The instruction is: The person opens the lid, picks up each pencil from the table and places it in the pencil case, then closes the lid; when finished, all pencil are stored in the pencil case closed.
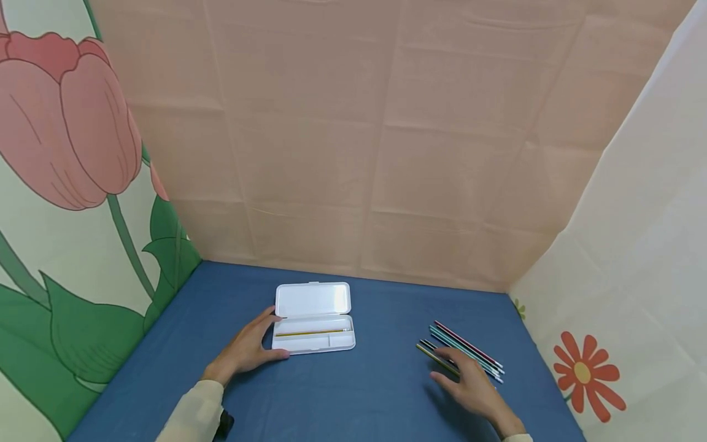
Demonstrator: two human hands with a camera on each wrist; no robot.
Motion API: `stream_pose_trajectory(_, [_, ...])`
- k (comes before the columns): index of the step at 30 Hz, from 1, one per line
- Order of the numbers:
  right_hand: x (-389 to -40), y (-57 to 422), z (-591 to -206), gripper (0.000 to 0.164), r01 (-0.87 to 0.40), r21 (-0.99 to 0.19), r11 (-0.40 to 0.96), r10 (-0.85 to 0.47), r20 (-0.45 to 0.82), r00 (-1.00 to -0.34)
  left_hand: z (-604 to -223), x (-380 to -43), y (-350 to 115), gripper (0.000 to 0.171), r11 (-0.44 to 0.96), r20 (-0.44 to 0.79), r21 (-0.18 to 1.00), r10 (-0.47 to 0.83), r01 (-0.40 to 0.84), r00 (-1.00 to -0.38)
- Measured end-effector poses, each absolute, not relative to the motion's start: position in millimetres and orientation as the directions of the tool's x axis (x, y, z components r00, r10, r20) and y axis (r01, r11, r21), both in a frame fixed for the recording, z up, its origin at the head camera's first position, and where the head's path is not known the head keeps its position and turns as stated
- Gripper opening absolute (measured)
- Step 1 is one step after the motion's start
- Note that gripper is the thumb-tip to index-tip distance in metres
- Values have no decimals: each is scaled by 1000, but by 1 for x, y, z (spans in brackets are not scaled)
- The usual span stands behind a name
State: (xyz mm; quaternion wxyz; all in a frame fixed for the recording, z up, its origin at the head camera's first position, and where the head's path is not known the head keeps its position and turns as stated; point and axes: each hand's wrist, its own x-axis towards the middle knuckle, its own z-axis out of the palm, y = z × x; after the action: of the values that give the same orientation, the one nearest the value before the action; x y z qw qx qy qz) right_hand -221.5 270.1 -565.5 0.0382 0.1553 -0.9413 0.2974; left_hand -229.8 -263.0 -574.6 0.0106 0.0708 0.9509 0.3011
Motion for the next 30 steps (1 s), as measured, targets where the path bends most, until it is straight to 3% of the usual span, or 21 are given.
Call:
stream_pose_trajectory(12, [-211,315,-569,47,-264,-527,808,-204,170,-964,-575,-231,-264,97,807,12,578,139,121,-990])
stream_pose_trajectory(30, [-213,330,-577,39,-115,-564,817,-165,-38,-985,-578,-231,-265,97,806,33,577,141,134,-989])
